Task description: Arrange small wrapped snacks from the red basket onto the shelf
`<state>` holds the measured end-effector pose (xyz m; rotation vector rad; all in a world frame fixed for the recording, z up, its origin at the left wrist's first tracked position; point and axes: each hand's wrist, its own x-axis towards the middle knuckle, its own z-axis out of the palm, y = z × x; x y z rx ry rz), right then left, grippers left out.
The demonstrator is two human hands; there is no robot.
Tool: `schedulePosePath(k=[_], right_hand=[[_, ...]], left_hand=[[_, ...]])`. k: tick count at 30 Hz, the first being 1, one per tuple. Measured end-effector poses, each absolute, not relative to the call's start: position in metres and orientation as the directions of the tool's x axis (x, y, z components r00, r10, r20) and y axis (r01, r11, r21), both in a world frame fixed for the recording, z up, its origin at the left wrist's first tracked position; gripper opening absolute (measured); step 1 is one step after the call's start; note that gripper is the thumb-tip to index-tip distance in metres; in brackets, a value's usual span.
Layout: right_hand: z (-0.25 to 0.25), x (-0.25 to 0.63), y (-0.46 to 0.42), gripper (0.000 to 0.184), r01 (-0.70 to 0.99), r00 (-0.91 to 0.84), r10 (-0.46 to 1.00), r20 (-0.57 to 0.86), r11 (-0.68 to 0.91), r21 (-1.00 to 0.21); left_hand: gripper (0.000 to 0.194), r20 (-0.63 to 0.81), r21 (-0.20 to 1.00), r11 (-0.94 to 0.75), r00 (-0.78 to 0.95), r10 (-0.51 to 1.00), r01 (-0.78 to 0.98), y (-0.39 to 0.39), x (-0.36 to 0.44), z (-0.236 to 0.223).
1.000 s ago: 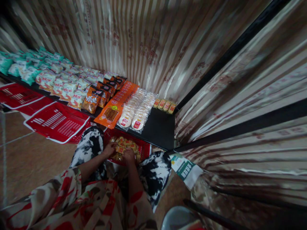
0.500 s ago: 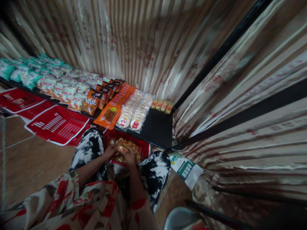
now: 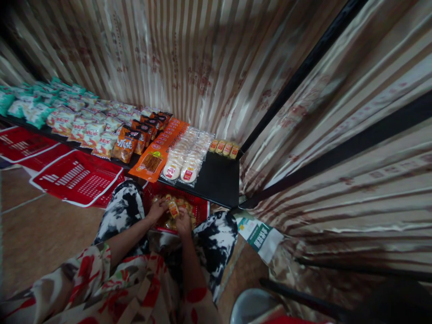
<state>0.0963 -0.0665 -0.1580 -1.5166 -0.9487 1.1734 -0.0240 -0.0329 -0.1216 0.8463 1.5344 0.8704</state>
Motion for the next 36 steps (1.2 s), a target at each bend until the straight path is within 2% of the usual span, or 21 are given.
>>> schedulePosePath(k=[3, 6, 13, 19, 23, 30, 36], right_hand=[[-0.156, 0.097, -0.068, 0.023, 0.004, 0.291, 0.916, -0.275, -0.288, -0.957], [-0.151, 0.097, -0.07, 0.02, -0.012, 0.319, 0.901, -0.294, -0.306, -0.952], [-0.139, 0.099, -0.076, 0.021, -0.044, 0.356, 0.902, -0.242, -0.243, -0.969], [-0.131, 0.099, -0.08, 0.029, -0.054, 0.37, 0.913, -0.17, -0.161, -0.985], [-0.124, 0.098, -0.083, 0.027, -0.041, 0.36, 0.926, -0.115, -0.108, -0.993], [-0.11, 0.101, -0.086, 0.027, 0.039, 0.397, 0.916, -0.058, -0.081, -0.996], [-0.094, 0.103, -0.09, 0.033, 0.087, 0.493, 0.87, -0.016, -0.068, -0.994]], left_hand=[[0.021, -0.496, 0.868, 0.49, -0.096, 0.863, -0.079, -0.033, -0.02, -0.121], [0.011, -0.474, 0.879, 0.467, -0.06, 0.878, -0.099, -0.033, -0.018, -0.116], [0.014, -0.392, 0.92, 0.391, 0.018, 0.92, 0.036, -0.036, -0.014, -0.105], [0.017, -0.349, 0.934, 0.343, 0.052, 0.936, 0.104, -0.037, -0.008, -0.089], [0.02, -0.299, 0.943, 0.283, 0.069, 0.952, 0.177, -0.036, -0.003, -0.075], [0.026, -0.134, 0.903, 0.102, 0.05, 0.99, 0.418, -0.039, 0.005, -0.05], [0.028, -0.104, 0.944, 0.061, 0.115, 0.988, 0.323, -0.044, 0.014, -0.023]])
